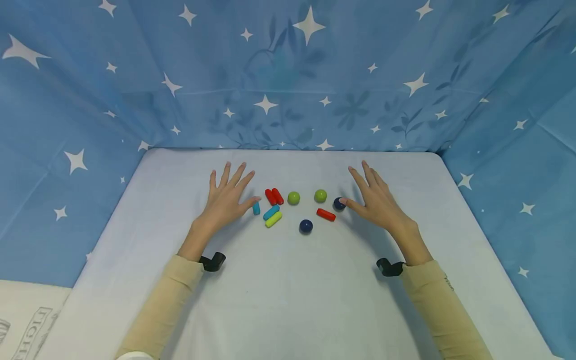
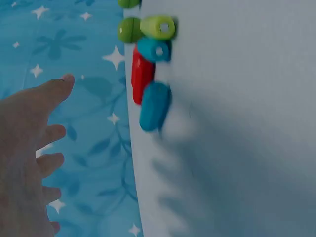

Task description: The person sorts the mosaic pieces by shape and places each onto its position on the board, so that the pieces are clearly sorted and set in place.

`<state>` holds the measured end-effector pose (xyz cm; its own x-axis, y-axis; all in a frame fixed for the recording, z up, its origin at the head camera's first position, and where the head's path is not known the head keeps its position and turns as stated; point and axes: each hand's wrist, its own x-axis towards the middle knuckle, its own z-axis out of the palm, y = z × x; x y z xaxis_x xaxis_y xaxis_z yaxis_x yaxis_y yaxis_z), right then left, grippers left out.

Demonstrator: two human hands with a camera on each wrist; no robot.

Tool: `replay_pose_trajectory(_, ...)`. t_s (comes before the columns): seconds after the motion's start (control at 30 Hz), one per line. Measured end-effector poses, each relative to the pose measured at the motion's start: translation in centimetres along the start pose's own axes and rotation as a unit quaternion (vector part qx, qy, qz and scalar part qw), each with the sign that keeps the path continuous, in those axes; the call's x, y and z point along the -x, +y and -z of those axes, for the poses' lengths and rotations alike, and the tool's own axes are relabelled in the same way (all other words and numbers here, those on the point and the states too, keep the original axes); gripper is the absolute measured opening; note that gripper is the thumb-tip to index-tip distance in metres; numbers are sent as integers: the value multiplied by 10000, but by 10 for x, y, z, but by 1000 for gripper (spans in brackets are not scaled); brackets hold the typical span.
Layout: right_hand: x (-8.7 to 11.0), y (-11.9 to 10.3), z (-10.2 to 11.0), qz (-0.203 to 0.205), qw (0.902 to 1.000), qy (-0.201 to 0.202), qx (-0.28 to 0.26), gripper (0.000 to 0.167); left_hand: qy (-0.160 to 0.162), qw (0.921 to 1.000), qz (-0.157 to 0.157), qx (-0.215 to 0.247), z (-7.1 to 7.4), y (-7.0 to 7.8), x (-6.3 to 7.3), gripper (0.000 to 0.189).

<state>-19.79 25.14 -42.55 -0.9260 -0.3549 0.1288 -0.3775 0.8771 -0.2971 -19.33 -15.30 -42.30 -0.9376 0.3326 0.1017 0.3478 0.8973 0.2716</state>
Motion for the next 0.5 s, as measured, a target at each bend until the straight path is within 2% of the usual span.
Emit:
replay_pose_trajectory(0.13, 1, 1, -1, 37, 9993, -1, -361, 87, 7, 9980, -442, 449, -4, 24, -4, 68)
replay_pose_trajectory(0.23, 4, 1, -4, 83, 9976, 15, -681, 86, -152, 9908, -866, 1030, -13, 43, -5, 64)
replay_pose_trajectory(0.3, 6, 0, -6, 122, 9959, 35, -891, 84, -417, 9814, -1010, 1579, -20, 56, -5, 61)
replay_pose_trajectory(0.4, 10, -2, -8, 142, 9931, 69, -1164, 76, -940, 9633, -969, 2320, -31, 74, -7, 60)
replay_pose_trajectory(0.47, 12, -2, -10, 186, 9911, 98, -1314, 69, -1211, 9548, -885, 2568, -38, 84, -10, 59)
replay_pose_trajectory(0.5, 12, -3, -10, 217, 9903, 102, -1370, 66, -1300, 9532, -877, 2587, -42, 89, -11, 58)
